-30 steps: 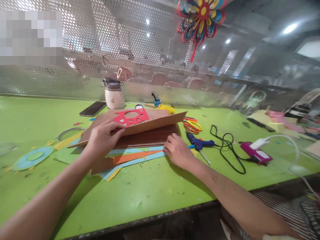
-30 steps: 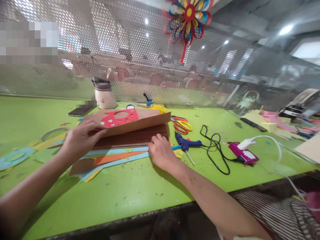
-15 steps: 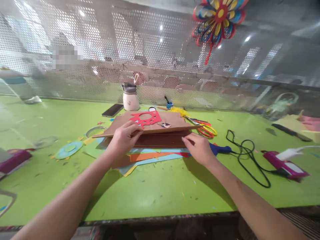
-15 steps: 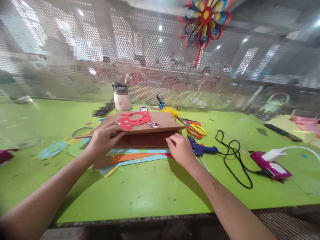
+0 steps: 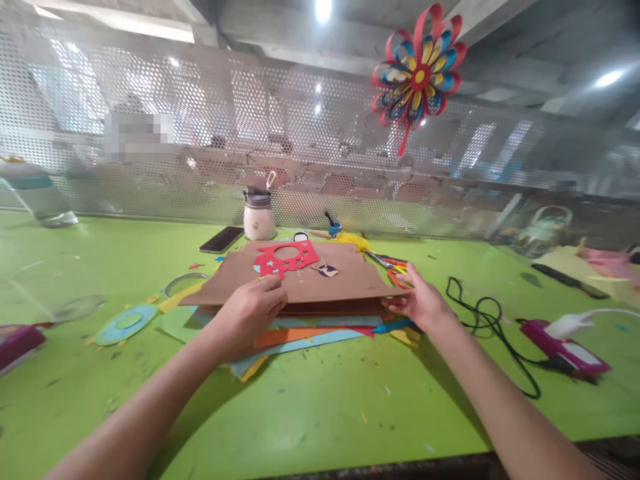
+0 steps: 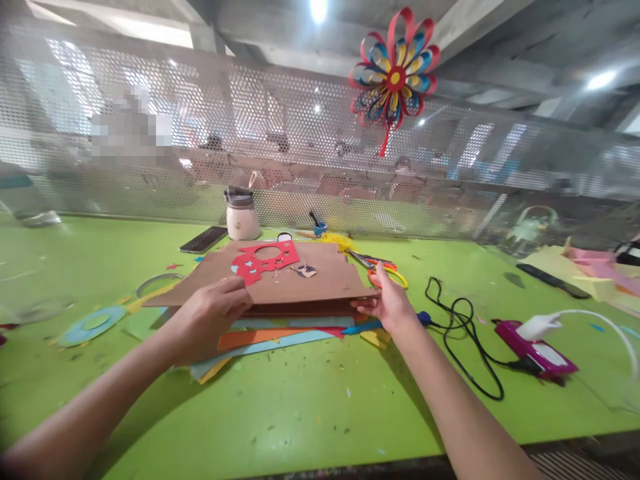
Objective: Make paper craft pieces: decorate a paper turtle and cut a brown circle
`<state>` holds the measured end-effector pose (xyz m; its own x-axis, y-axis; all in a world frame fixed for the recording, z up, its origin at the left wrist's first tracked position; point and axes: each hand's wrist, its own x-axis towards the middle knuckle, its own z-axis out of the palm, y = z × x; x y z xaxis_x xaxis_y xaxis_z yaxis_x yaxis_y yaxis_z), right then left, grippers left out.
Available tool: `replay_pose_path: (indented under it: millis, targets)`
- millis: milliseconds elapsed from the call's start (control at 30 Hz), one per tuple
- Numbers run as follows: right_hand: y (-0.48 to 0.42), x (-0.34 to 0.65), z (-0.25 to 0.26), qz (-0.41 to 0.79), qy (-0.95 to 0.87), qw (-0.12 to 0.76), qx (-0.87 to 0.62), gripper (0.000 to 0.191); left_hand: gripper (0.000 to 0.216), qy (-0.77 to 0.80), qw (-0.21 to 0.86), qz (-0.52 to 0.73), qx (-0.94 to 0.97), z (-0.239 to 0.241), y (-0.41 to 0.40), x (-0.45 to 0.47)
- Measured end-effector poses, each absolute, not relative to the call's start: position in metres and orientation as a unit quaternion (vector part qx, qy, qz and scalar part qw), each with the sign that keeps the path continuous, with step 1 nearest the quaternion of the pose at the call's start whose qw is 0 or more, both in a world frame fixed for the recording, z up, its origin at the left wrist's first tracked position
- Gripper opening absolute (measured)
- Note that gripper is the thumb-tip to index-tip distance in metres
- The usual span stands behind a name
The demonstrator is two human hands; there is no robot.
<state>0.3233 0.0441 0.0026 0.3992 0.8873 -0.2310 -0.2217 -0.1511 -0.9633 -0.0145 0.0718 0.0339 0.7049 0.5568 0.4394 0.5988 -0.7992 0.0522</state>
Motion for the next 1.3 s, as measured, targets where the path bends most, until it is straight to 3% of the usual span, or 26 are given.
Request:
replay_pose_path:
  millis: [100, 200, 367, 767, 967, 1133, 1300]
  targets:
    - [0.043, 0.322, 0.002, 0.494, -0.289, 0.571, -0.589, 0.021, 0.027, -0.319, 0.047, -0.183, -0.929, 0.036, 0.072, -0.015]
    - [0.041, 0.318, 0.001, 0.494, -0.306, 0.567, -0.584, 0.03, 0.023, -0.335, 0.049, -0.147, -0.929, 0.033, 0.075, -0.015]
    - [0.04, 0.314, 0.001, 0.471, -0.331, 0.574, -0.582, 0.022, 0.013, -0.36, 0.053, -0.091, -0.927, 0.02, 0.08, -0.014]
    - [0.038, 0.319, -0.006, 0.424, -0.417, 0.551, -0.586, 0.029, 0.011, -0.393, 0.053, -0.022, -0.918, 0.009, 0.073, -0.007]
    - [0.037, 0.329, -0.01, 0.357, -0.49, 0.471, -0.64, 0.046, 0.009, -0.394, 0.009, -0.012, -0.919, 0.015, 0.069, -0.005]
    - [0.047, 0.351, -0.002, 0.228, -0.543, 0.379, -0.714, 0.021, 0.021, -0.399, -0.025, -0.021, -0.916, 0.013, 0.072, -0.005]
    - [0.09, 0.366, 0.016, 0.149, -0.609, 0.256, -0.736, 0.024, 0.02, -0.43, -0.065, -0.027, -0.9, 0.017, 0.085, -0.014]
